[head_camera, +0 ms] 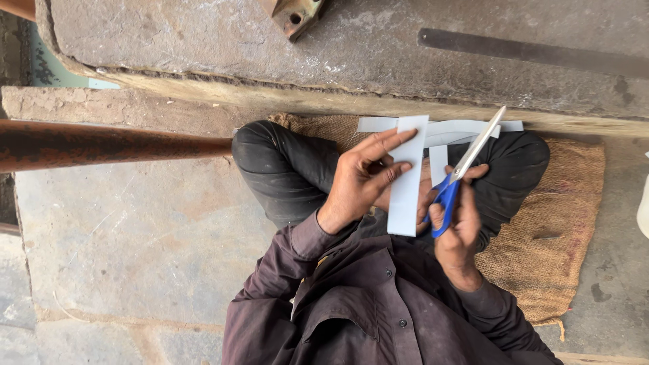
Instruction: The person sits on the floor and handles white plastic strips, folding and pressing the ends of strips by hand, then uses scissors to cut the strips into shorter pieces, placing cut pieces on their lap. They occasionally reach up to touch a metal machine housing on the step above.
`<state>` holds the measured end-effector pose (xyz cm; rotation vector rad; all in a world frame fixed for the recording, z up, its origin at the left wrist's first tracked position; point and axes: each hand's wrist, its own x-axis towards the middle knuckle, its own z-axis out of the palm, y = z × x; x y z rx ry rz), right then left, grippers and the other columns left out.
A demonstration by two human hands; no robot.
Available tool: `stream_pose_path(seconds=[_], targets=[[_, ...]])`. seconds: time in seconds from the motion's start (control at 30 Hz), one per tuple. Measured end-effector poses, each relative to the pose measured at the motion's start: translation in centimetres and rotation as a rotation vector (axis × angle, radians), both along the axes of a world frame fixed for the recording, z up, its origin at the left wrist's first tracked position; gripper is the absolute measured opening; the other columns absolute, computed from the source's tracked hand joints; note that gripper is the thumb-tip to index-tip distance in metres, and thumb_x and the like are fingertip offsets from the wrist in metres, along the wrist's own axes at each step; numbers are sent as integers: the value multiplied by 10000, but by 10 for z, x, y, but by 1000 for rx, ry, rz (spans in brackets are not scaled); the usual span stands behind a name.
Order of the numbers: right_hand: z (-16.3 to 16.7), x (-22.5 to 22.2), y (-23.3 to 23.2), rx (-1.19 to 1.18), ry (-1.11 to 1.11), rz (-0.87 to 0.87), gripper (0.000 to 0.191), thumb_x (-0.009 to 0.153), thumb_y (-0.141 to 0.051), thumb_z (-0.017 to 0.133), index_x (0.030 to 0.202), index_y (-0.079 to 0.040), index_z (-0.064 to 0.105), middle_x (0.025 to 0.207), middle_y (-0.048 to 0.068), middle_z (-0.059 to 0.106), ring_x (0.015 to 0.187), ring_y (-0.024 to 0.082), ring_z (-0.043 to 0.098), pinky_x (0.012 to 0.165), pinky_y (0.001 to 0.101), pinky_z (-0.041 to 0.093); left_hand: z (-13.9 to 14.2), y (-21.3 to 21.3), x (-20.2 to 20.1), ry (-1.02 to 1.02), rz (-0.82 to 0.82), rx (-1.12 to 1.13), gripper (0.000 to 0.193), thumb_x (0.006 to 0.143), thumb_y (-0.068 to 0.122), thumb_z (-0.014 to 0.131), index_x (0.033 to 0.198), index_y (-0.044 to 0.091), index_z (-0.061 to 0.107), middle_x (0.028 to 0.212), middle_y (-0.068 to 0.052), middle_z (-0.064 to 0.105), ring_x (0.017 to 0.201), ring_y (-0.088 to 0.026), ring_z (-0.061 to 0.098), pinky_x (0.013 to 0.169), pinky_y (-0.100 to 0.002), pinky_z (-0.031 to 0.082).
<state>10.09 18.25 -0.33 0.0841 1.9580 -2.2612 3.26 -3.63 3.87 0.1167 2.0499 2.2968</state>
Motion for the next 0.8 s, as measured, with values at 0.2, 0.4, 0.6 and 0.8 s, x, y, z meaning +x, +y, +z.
stream_pose_path(seconds=[0.2,0.4,0.6,0.8], targets=[[7,-8,5,-64,-32,-23,631,1029,-69,627,1593,26,361,1058,90,625,892,148,632,754,325,561,-28,-20,-18,13,71,-84,492,991,-20,704,1446,150,622,1379,-68,667,973,-89,620,877,-246,593],[-1,-4,11,48,-89,-4,630,1028,-73,635,1592,29,373,1051,94,620,871,148,637,733,316,565,-52,-38,-29,-14,110,-93,444,1054,-15,618,1467,149,603,1447,-87,641,1232,-142,653,997,-275,589],[-4,0,8,41,-142,41,626,1034,-77,619,1598,18,362,1048,94,620,851,142,632,736,305,565,-59,-41,-29,24,128,-133,474,1053,-34,611,1488,152,586,1485,-100,618,1348,-157,613,1119,-303,559],[-6,1,0,1,-246,243,674,986,-187,577,1563,-23,271,1034,111,654,902,167,686,795,323,605,-53,-41,-28,-44,90,-45,590,999,-78,671,1523,161,538,1569,-78,527,1101,-101,669,994,-277,615]])
